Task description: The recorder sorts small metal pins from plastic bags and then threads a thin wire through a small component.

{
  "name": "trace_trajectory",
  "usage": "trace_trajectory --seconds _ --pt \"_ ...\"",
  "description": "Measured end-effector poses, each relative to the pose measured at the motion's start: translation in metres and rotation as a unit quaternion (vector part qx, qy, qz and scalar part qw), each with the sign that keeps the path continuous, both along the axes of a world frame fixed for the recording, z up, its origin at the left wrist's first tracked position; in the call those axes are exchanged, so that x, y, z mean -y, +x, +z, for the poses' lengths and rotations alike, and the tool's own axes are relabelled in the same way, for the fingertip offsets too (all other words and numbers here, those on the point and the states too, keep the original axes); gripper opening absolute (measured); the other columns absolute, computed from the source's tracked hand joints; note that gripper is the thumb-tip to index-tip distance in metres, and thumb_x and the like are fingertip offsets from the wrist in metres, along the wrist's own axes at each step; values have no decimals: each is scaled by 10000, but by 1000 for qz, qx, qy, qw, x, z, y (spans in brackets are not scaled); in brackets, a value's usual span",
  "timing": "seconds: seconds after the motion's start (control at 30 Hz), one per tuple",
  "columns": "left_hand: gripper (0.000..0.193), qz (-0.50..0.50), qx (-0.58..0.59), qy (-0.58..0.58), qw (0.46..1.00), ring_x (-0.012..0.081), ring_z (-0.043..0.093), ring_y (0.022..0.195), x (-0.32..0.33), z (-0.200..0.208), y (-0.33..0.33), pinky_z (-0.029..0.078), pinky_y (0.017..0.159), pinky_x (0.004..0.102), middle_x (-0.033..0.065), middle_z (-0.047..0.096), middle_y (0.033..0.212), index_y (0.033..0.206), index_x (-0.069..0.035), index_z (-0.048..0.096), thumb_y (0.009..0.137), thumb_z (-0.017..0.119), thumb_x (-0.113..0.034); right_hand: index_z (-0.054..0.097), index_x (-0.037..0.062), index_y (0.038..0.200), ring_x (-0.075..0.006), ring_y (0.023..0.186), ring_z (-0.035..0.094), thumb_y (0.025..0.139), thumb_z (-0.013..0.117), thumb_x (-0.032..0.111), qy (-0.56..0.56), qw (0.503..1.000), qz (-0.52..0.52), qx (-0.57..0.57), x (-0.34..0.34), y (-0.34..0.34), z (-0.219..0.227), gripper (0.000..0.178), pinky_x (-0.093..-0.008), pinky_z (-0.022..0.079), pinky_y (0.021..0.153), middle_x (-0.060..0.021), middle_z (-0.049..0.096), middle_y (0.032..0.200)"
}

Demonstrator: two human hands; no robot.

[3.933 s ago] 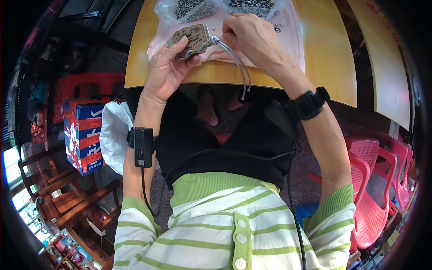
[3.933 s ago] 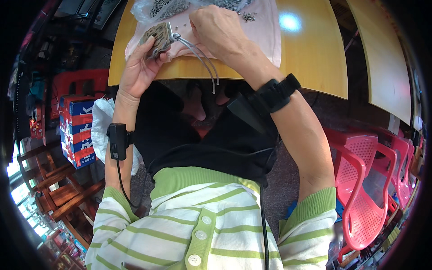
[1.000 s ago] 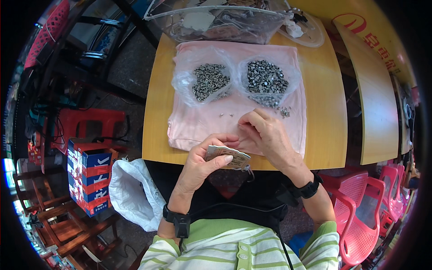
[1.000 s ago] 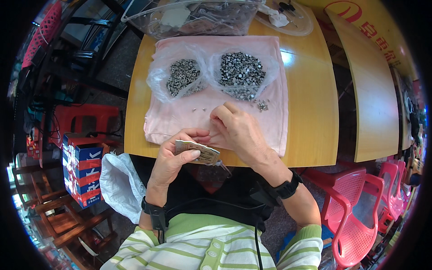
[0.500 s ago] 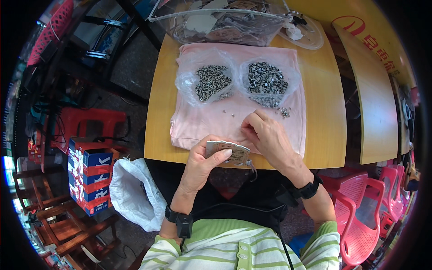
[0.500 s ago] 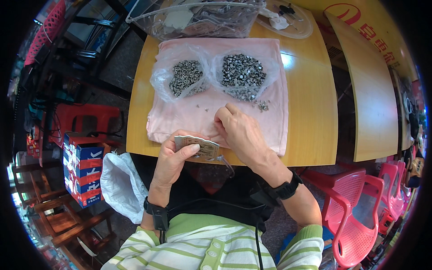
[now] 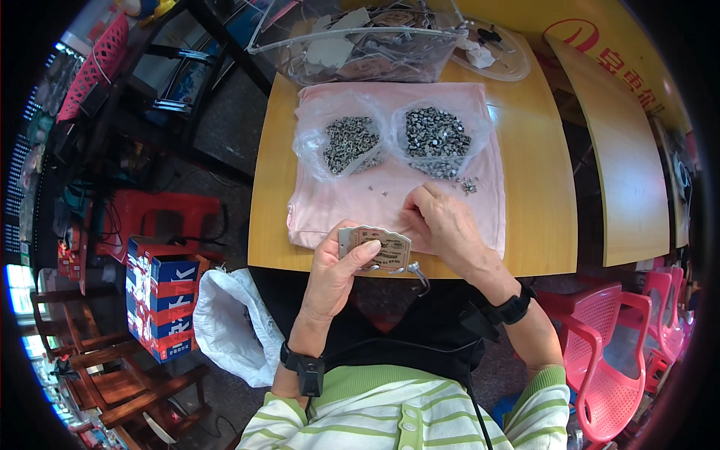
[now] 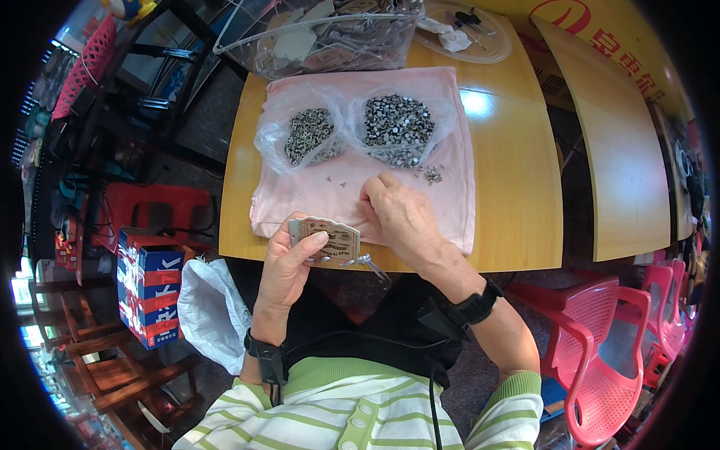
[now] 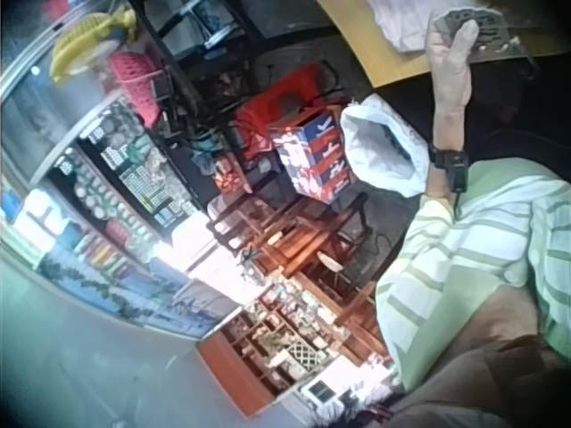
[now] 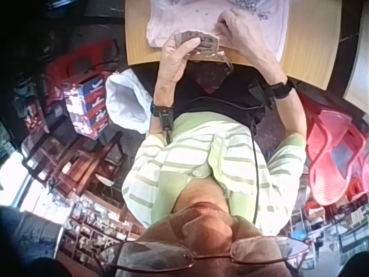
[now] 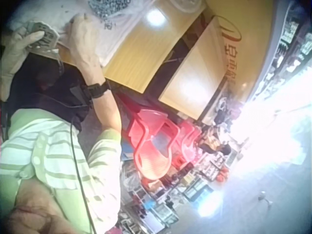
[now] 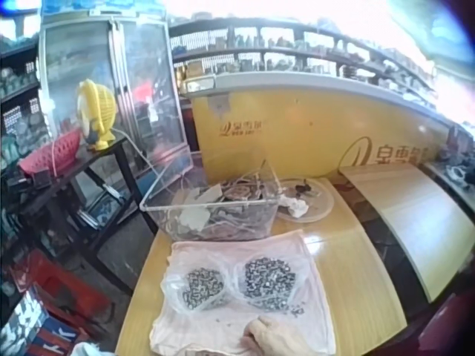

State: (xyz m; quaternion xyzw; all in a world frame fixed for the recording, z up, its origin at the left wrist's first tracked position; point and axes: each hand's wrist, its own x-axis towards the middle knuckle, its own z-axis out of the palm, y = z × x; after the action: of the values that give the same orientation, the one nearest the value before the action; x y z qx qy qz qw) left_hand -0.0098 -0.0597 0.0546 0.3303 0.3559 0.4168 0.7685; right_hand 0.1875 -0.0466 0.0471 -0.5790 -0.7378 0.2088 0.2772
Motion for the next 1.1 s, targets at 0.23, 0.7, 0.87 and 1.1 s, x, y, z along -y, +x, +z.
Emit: trace_trajectory --seconds 0.23,0.7,0.87,1.1 --pt "143 -4 -33 12 999 52 581 836 1 0 0 479 774 225 7 629 922 980 -59 568 858 639 -85 542 15 844 -348 738 593 837 591 106 -20 1000 -18 -13 0 0 5 104 -413 465 621 -167 585 841" --pt "162 -35 -24 20 999 47 565 855 -3 -6 7 479 796 224 -5 607 926 993 -54 569 854 647 -84 552 85 929 3 594 358 933 551 344 -394 824 91 -396 -5 8 32 259 -159 276 494 80 453 699" --pt "172 -31 -23 12 999 51 565 862 -4 -6 7 477 793 223 0 610 932 1001 -50 568 853 649 -85 552 79 921 -1 574 357 933 551 346 -410 806 97 -416 -6 10 32 268 -158 273 488 83 435 668" --pt "188 -22 -31 14 999 58 570 871 -2 -5 9 482 808 230 13 613 942 1012 -44 557 853 650 -84 563 80 910 1 560 356 930 554 336 -426 810 86 -394 -7 10 31 256 -158 263 471 84 438 662"
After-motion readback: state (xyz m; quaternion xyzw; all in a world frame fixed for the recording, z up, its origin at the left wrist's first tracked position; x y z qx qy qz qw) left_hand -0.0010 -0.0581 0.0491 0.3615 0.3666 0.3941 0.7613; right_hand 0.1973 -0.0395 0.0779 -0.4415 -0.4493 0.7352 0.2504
